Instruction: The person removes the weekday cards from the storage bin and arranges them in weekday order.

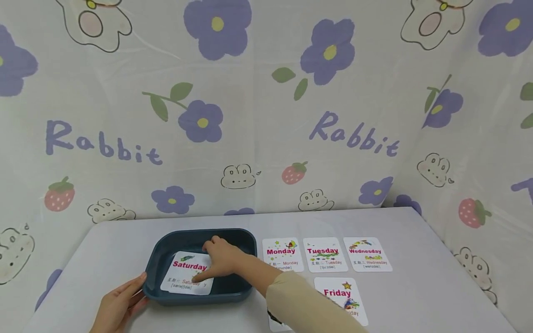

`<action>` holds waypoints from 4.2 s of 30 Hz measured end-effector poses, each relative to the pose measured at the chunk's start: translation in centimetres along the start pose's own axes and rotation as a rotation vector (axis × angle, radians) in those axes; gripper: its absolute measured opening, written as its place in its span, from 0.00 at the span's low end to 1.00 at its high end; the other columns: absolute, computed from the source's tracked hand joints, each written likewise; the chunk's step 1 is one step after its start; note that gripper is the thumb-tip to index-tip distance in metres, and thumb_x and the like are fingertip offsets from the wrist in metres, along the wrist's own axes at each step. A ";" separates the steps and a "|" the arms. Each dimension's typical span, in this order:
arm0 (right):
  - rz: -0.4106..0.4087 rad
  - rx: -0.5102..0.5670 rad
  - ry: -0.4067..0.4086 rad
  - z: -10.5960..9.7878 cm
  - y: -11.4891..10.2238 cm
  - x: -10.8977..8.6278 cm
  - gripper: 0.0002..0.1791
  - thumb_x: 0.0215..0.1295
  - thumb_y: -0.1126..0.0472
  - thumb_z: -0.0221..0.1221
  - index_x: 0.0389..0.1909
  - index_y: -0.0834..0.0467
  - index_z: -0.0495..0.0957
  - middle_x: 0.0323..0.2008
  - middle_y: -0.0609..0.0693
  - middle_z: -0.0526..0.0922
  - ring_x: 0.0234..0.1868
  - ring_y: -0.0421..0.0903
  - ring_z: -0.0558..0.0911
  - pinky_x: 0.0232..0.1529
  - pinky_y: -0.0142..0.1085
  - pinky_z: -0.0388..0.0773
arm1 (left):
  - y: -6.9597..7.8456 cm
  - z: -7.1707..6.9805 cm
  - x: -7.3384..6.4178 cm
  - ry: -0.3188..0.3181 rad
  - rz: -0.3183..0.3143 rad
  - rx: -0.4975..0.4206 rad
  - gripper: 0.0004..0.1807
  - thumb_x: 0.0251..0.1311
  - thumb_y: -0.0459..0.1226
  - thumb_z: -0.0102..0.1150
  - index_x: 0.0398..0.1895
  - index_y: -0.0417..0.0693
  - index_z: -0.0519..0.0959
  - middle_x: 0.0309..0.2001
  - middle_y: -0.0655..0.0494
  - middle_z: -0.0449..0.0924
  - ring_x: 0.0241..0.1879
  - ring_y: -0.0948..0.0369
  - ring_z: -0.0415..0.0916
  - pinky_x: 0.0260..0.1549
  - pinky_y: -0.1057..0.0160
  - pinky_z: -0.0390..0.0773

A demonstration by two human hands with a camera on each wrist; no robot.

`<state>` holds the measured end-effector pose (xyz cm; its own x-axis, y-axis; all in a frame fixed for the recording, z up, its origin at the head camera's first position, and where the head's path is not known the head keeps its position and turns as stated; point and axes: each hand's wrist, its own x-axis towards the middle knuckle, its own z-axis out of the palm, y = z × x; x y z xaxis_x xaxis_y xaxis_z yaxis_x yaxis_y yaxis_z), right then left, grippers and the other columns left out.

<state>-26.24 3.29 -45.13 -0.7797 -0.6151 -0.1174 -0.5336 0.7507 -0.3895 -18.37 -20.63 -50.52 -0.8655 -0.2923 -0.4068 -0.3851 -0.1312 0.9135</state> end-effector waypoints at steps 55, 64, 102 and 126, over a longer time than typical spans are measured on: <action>0.204 -0.253 -0.050 3.6 -4.3 4.5 0.56 0.33 0.27 0.65 0.59 0.61 0.65 0.49 0.52 0.65 0.46 0.45 0.64 0.45 0.35 0.76 | 0.3 -0.5 0.0 -0.024 0.047 0.045 0.42 0.48 0.53 0.66 0.58 0.29 0.69 0.57 0.36 0.71 0.38 0.62 0.81 0.38 0.63 0.81; 0.203 -0.276 -0.020 3.7 -4.9 4.5 0.57 0.29 0.27 0.67 0.58 0.60 0.67 0.46 0.51 0.65 0.45 0.44 0.64 0.42 0.36 0.77 | 0.3 -0.5 0.0 -0.033 0.052 0.018 0.39 0.52 0.50 0.65 0.58 0.28 0.68 0.51 0.41 0.77 0.37 0.62 0.81 0.37 0.62 0.81; 0.246 -0.219 0.002 4.3 -5.3 5.6 0.56 0.24 0.32 0.72 0.55 0.60 0.66 0.45 0.51 0.66 0.47 0.45 0.64 0.50 0.36 0.71 | 0.8 -0.5 -0.2 -0.048 0.032 0.034 0.38 0.53 0.49 0.63 0.59 0.29 0.67 0.57 0.39 0.72 0.39 0.63 0.80 0.39 0.61 0.81; 0.119 -0.285 0.021 3.4 -5.0 5.6 0.54 0.26 0.30 0.71 0.55 0.57 0.66 0.46 0.49 0.64 0.46 0.43 0.62 0.45 0.31 0.74 | 0.9 -0.3 -0.1 -0.039 0.024 0.033 0.40 0.51 0.51 0.65 0.59 0.29 0.68 0.57 0.38 0.71 0.38 0.64 0.80 0.39 0.60 0.81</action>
<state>-26.81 -4.72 -46.99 -0.8471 -0.5161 -0.1266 -0.5064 0.8563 -0.1017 -18.48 -20.98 -49.67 -0.8862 -0.2576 -0.3851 -0.3738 -0.0935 0.9228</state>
